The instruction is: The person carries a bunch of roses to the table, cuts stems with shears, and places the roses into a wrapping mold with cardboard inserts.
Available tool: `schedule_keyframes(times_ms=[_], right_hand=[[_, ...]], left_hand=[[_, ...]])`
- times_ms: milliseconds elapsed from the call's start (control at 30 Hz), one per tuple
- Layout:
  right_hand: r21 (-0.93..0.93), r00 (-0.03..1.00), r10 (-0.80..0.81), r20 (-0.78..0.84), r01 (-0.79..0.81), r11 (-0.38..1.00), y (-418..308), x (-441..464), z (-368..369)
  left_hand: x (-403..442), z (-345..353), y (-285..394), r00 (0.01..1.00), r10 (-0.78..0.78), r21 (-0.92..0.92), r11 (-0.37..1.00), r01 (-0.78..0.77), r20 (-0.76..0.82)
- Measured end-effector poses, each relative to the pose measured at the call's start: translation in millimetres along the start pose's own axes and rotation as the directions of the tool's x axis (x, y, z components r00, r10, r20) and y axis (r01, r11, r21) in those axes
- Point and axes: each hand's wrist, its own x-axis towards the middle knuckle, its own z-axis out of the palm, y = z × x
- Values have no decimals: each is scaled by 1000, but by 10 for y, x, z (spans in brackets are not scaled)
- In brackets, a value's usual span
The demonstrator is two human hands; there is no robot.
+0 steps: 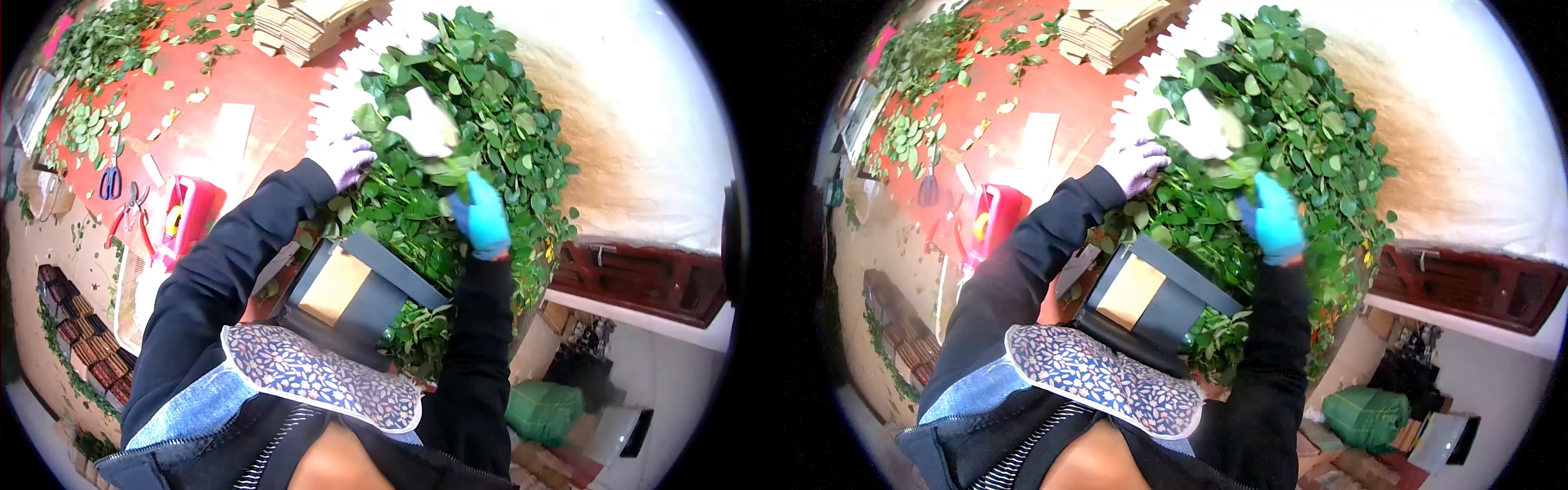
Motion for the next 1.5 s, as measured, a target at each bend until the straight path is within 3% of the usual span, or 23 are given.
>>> schedule_keyframes(times_ms=[67, 100, 133, 200, 267, 333, 433, 500, 567, 633, 700, 733, 767, 800, 867, 1000, 1067, 1100, 1167, 1233, 1300, 1367, 1500], right_hand=[[-267, 992, -69, -109, 38, 963, -260, -212, -569], [117, 933, 233, -274, -208, 971, -166, -407, -887], [540, 761, 507, -406, -248, 804, -71, -603, -1206], [425, 695, 162, -700, 223, 877, -303, -956, -1978], [429, 564, 286, -775, 135, 893, -921, -1227, -2336], [42, 477, 38, -878, -2, 999, -1054, -1550, -2571], [-495, 422, -361, -832, -267, 827, -1128, -1957, -2857], [-437, 409, -362, -838, -106, 893, -1214, -1764, -2825], [-482, 646, -298, -703, -124, 867, -1156, -1343, -2470], [200, 759, 95, -645, 47, 979, -1021, -955, -2107], [693, 758, 396, -519, 102, 713, -714, -619, -1786], [595, 807, 309, -502, 64, 801, -553, -487, -1610], [169, 872, 39, -488, 50, 984, -424, -353, -1414], [-272, 866, -249, -433, 138, 952, -283, -185, -1224], [-300, 879, -288, -380, 178, 937, -210, 47, -960], [-72, 954, -32, -299, 11, 997, -385, 129, -839], [54, 954, 64, -293, -50, 997, -411, -68, -1112], [146, 934, 141, -329, -97, 984, -495, -175, -1234], [461, 872, 254, -418, -37, 887, -572, -426, -1635], [534, 797, 297, -527, 38, 845, -469, -1015, -2232], [63, 668, 77, -741, -45, 997, -321, -1694, -2659], [-409, 557, -177, -811, -324, 853, 60, -2576, -3171], [193, 38, 203, -978, -184, 964, 972, -4771, -4127]], left_hand=[[-17, 50, 22, 1000, -19, 3, 1000, 19, 13], [9, 124, 2, 995, -91, -63, 994, 93, 33], [-7, 24, 63, 987, -146, -8, 989, 147, 64], [-16, -41, 93, 985, -153, 36, 988, 150, 86], [-67, 77, -27, 972, -146, 49, 989, 139, 187], [-132, 117, -57, 986, -122, 6, 992, 122, 113], [-223, 188, -115, 982, -139, 0, 990, 140, 126], [-241, 171, -118, 988, -115, 30, 993, 113, 103], [-244, 104, -123, 986, -91, -86, 991, 104, 139], [-208, -53, -4, 991, -57, -59, 996, 65, 124], [-234, -85, 83, 999, -7, -29, 1000, 8, 33], [-281, -24, 48, 999, 36, -26, 999, -37, -3], [-321, -76, 100, 995, 0, -34, 999, 3, 96], [-360, -136, 149, 981, -37, -38, 998, 45, 192], [-388, -129, 71, 973, -21, -40, 999, 31, 229], [-255, -252, 209, 950, -147, -144, 971, 192, 276], [-190, -84, 83, 982, 117, -23, 993, -115, 146], [-202, -1, 37, 970, 94, -52, 995, -85, 223], [-218, 128, -12, 950, 29, -41, 999, -17, 312], [-234, 205, -36, 967, 50, -3, 999, -51, 251], [-292, 299, -73, 971, 38, 15, 999, -43, 238], [-311, 324, -105, 964, 25, 56, 998, -41, 264], [-489, 792, -371, 981, -112, -283, 946, 155, 160]])
